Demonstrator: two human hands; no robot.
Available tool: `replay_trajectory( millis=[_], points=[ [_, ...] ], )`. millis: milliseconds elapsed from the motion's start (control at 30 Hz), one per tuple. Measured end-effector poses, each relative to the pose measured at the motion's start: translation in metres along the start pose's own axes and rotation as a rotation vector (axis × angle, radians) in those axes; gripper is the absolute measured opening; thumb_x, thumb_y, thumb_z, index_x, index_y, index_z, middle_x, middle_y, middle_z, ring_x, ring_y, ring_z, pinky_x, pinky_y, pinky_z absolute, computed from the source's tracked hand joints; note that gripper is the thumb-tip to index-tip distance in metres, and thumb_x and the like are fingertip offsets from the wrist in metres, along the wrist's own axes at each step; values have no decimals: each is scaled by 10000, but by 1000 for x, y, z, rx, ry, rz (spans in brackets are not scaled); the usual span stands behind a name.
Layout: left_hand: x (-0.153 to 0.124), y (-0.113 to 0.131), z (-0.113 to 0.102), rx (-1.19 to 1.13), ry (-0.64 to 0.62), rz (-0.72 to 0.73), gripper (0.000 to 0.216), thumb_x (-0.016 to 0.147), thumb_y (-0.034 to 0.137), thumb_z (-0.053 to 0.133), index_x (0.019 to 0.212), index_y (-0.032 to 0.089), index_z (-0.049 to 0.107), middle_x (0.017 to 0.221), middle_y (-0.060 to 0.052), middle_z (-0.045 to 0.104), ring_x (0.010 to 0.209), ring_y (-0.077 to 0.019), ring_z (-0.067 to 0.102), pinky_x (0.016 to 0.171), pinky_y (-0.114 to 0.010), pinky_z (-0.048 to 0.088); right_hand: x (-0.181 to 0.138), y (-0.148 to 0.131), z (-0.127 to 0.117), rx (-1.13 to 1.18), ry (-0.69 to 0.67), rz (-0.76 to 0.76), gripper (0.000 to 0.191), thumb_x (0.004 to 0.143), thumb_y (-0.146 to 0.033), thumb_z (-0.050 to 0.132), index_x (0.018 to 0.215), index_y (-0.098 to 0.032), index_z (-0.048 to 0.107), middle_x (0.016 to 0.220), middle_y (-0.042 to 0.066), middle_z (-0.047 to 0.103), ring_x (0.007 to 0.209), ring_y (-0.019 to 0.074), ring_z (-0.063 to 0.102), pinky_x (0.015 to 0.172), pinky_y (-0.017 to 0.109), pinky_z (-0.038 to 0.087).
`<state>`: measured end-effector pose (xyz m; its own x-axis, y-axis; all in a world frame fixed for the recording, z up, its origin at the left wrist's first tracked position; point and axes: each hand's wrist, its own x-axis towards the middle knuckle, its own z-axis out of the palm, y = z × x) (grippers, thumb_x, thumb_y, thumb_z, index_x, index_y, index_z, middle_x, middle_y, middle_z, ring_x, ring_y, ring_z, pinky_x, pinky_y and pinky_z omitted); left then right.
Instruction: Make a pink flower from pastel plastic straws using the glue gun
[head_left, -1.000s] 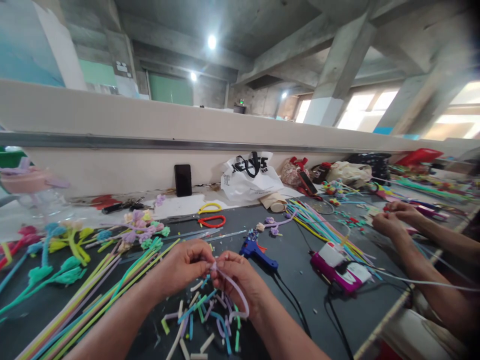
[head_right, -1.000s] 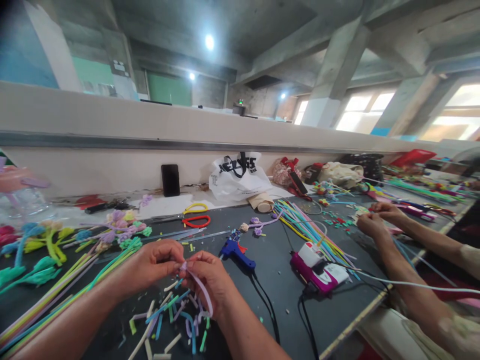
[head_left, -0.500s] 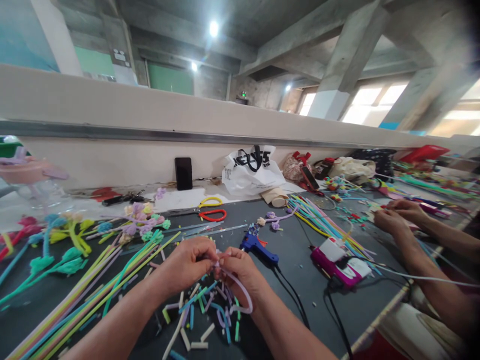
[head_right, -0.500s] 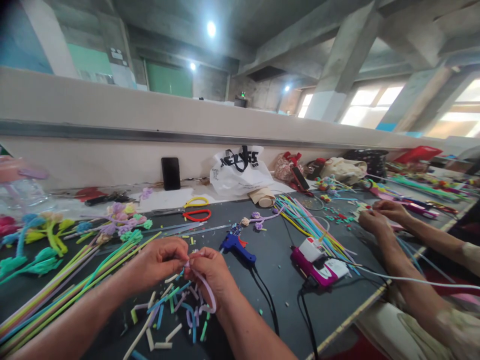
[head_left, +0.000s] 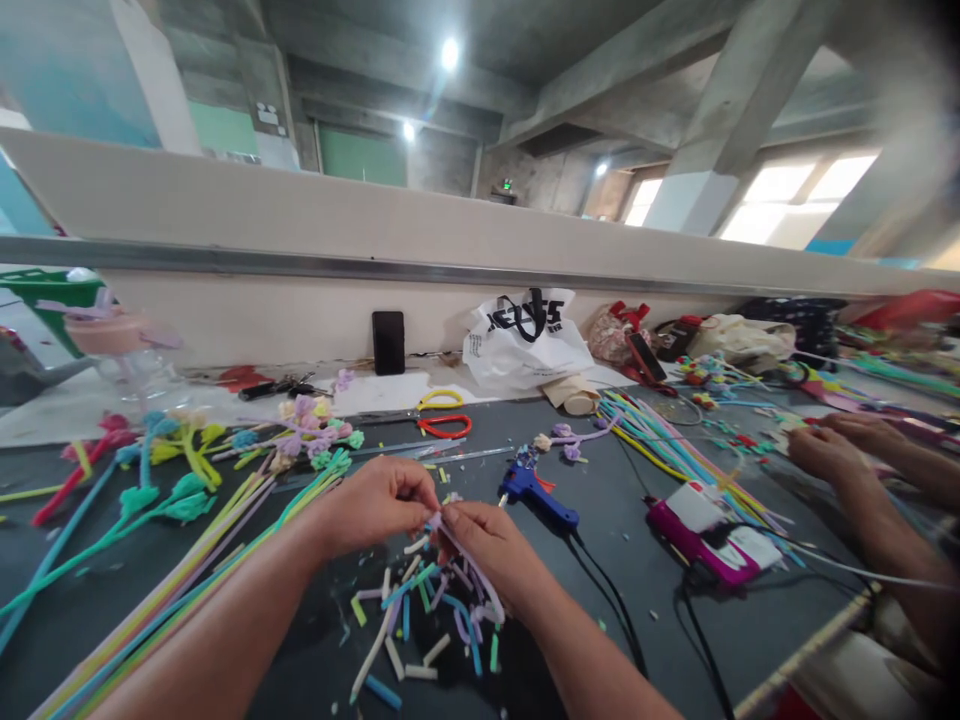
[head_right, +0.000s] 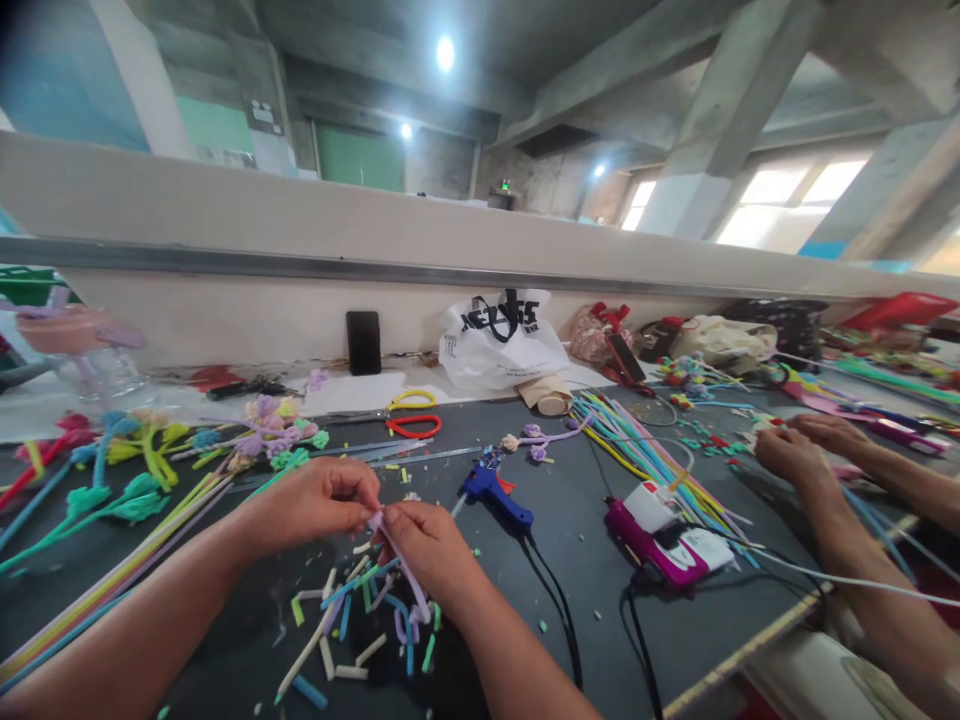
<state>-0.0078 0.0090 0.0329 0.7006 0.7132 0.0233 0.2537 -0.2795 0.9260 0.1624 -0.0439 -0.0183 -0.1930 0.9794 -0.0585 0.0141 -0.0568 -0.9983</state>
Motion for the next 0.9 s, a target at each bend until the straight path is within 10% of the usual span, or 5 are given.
replay_trajectory(
  millis=[500, 900],
  points=[
    [-2, 3, 0, 205, -10, 71, 111, 628, 109, 511, 637, 151, 613, 638, 18, 579, 616, -109, 534, 577, -199, 403, -2, -3, 9, 448, 0, 125, 271, 580, -329, 752, 571, -110, 593, 436, -50, 476, 377, 30, 336, 390, 173, 206],
    [2, -5, -1, 118, -22, -90, 148, 575, 126, 505, 657, 147, 627, 527, 40, 577, 518, -106, 531, 492, -193, 382, 2, 7, 10, -358, 78, -16, 242, 685, -366, 618, 732, -130, 642, 568, -23, 494, 494, 76, 370, 454, 193, 264]
  ],
)
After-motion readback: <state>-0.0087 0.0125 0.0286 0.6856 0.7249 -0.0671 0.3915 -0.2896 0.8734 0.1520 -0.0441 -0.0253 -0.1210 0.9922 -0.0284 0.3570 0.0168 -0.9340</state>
